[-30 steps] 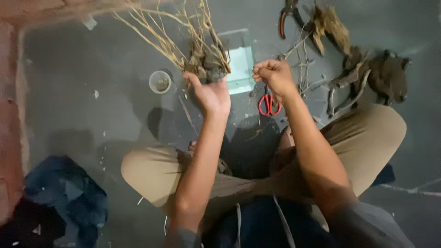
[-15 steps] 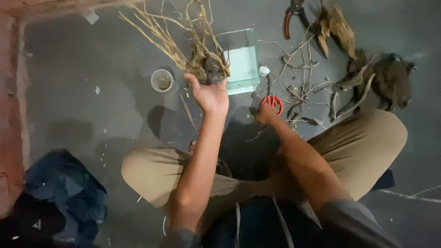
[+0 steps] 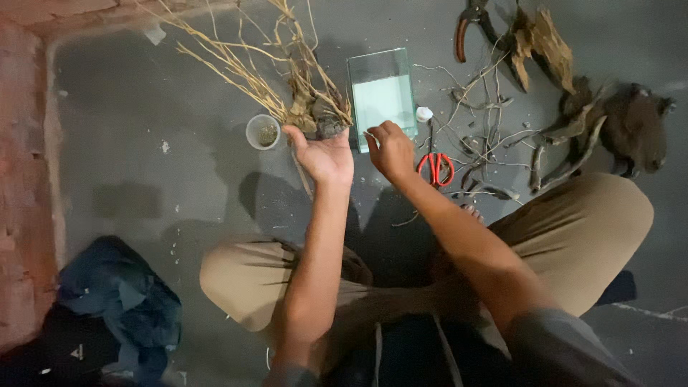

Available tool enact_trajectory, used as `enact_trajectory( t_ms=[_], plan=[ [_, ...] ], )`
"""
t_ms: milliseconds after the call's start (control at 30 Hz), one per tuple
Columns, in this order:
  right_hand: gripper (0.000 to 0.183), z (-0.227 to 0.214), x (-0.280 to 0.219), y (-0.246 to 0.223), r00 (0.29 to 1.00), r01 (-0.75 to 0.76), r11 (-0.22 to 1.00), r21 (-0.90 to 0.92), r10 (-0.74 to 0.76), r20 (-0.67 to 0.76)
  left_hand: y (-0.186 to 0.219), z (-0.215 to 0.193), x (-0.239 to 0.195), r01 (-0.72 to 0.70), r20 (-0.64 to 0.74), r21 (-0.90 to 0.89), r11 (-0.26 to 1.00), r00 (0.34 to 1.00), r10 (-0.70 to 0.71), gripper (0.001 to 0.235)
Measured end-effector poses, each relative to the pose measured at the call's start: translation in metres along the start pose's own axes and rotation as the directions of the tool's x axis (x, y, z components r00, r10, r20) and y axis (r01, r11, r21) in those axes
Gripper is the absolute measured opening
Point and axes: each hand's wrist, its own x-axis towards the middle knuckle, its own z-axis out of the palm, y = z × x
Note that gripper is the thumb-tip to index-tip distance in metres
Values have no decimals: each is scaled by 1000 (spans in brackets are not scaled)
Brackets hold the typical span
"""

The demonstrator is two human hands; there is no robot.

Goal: The person sits on the floor and arranges a bundle of dry twigs and roots, applying glue from a white bottle to secure the pieces together. The person handles the twigs and glue bottle by hand, occasionally picking up small stones to place within the arrangement.

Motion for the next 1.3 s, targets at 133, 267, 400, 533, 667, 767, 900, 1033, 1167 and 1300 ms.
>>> enact_trajectory(
  t_ms=[133, 267, 400, 533, 667, 767, 900, 1033, 1167, 1300],
  plan=[
    [16, 0, 10, -5, 971, -125, 992, -9, 124, 203, 0, -20, 9, -14, -78, 9, 1000, 997, 14, 78],
    [9, 4, 12, -4, 969, -61, 997, -45, 70, 237, -2, -12, 2, -18, -58, 26, 999, 998, 20, 81],
    [11, 6, 14, -5, 983, 63, 990, -129, -39, 179, -7, -15, 7, 11, -44, 17, 1000, 999, -10, 82],
    [11, 5, 19, 1, 959, -64, 997, -33, 71, 274, -6, -10, -2, 17, -83, 18, 1000, 996, -16, 76],
    [12, -1, 23, 11, 928, -192, 981, 3, 181, 326, -3, -25, 6, -1, -59, 9, 1000, 998, 2, 71],
    [12, -3, 25, 18, 935, -154, 987, 34, 135, 327, -2, -18, 5, -7, -42, 3, 1000, 999, 7, 71],
    [9, -5, 29, 21, 949, -141, 983, 117, 101, 299, -1, -3, -5, 4, -64, -18, 1000, 998, -5, 73],
    [10, -7, 38, 26, 955, -195, 950, 243, 128, 269, -2, -7, -3, 7, -70, -16, 1000, 998, -8, 74],
    [10, -7, 47, 29, 931, -337, 854, 397, 239, 275, -2, -5, -4, 11, -43, 0, 1000, 999, -11, 75],
    [15, -4, 53, 23, 912, -405, 684, 606, 259, 318, -3, -11, -1, -4, -71, -20, 1000, 997, 3, 74]
  ],
)
